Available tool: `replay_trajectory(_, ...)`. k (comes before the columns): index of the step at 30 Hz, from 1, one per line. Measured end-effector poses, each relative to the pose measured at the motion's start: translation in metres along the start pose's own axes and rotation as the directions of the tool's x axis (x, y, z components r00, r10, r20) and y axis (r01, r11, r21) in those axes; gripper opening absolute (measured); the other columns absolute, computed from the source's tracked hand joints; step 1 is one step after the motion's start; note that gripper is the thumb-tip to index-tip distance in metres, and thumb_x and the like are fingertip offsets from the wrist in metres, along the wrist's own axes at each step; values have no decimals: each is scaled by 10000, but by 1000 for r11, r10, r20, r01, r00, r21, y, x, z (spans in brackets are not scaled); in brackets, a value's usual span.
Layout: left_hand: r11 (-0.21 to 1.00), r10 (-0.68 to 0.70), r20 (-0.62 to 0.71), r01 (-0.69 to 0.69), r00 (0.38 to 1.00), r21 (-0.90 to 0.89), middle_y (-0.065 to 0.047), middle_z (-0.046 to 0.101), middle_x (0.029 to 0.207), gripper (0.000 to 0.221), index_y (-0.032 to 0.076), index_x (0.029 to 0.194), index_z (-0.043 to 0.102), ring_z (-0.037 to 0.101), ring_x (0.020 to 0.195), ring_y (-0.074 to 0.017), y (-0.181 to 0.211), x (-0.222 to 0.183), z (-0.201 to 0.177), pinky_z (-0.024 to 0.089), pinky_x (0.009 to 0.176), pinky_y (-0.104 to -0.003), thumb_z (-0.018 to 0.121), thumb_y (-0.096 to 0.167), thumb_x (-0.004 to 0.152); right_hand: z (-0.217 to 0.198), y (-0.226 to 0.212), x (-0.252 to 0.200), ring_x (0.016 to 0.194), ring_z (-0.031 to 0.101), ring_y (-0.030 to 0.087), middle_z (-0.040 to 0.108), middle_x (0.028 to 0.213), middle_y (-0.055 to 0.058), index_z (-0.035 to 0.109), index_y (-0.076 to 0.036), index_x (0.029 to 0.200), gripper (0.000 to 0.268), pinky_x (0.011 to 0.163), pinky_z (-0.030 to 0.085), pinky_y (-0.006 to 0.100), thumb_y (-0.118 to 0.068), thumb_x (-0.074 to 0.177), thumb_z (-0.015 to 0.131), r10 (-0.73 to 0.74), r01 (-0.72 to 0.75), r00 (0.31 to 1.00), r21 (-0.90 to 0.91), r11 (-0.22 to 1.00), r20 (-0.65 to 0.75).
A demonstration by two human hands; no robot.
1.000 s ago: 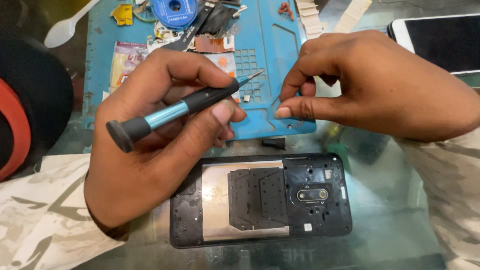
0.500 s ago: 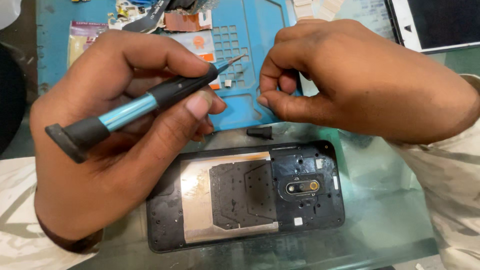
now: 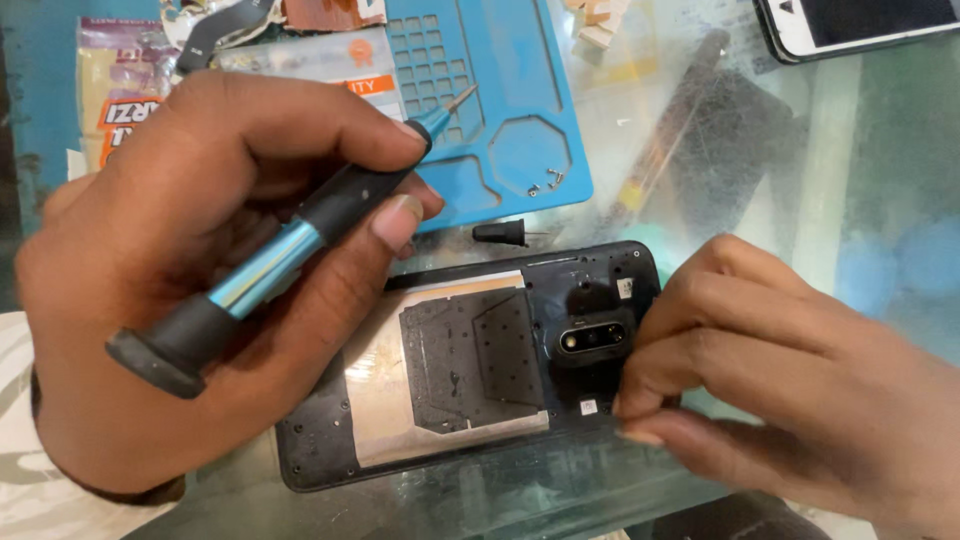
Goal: The person aligns and presses the back cover onto a smartphone, then uses a screwdriver to fasten screws around the camera module area. The device is handled repeatedly to check fit and alignment during the process.
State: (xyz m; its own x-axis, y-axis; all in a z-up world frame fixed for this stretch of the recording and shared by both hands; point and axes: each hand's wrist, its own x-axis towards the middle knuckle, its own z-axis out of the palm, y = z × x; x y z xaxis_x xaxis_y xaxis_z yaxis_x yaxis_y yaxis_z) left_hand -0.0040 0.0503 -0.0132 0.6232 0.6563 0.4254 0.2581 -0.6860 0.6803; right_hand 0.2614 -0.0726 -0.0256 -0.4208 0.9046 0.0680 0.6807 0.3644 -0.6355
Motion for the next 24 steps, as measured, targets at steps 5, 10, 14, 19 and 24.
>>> replay_trajectory(5,998,57,-4,-57,998,31,-109,714,1010,232,-76,1145,599,723,897,-129,-1,-3,0,576,789,-244,718,-48,949,7,14,-8,908,556,158,643,958,-49,711,-148,979,223,814,443,335,-229,802,819,65,-75,994,-116,990,-89)
replay_trajectory(10,996,71,1,-71,997,44,-109,720,1007,263,-70,1178,617,720,877,-110,-2,-4,1,566,762,-232,719,-48,936,8,16,-11,995,525,159,634,971,-61,752,-193,985,217,826,433,315,-271,799,834,158,-164,985,-116,980,-65)
replay_trajectory(14,993,113,23,-114,993,35,-105,710,1059,258,-62,1205,580,715,943,-101,-2,-2,2,572,814,-217,710,-59,982,4,20,-14,1026,525,155,616,971,-67,759,-207,994,185,882,424,332,-236,820,811,68,-71,997,-85,994,-30)
replay_trajectory(19,999,-4,5,3,1000,32,-88,719,946,255,-78,1139,641,702,804,-85,-1,-1,1,538,704,-218,737,-60,904,4,19,-13,1049,501,161,616,974,-62,792,-229,1015,214,844,445,304,-261,806,830,114,-115,993,-66,991,-22)
replay_trajectory(24,984,146,25,-148,989,97,-115,710,981,244,-77,1159,616,699,826,-110,0,0,1,533,719,-233,726,-72,941,3,19,-14,1029,532,156,619,990,-49,774,-201,1025,201,848,443,306,-235,829,803,93,-94,995,-28,995,-23)
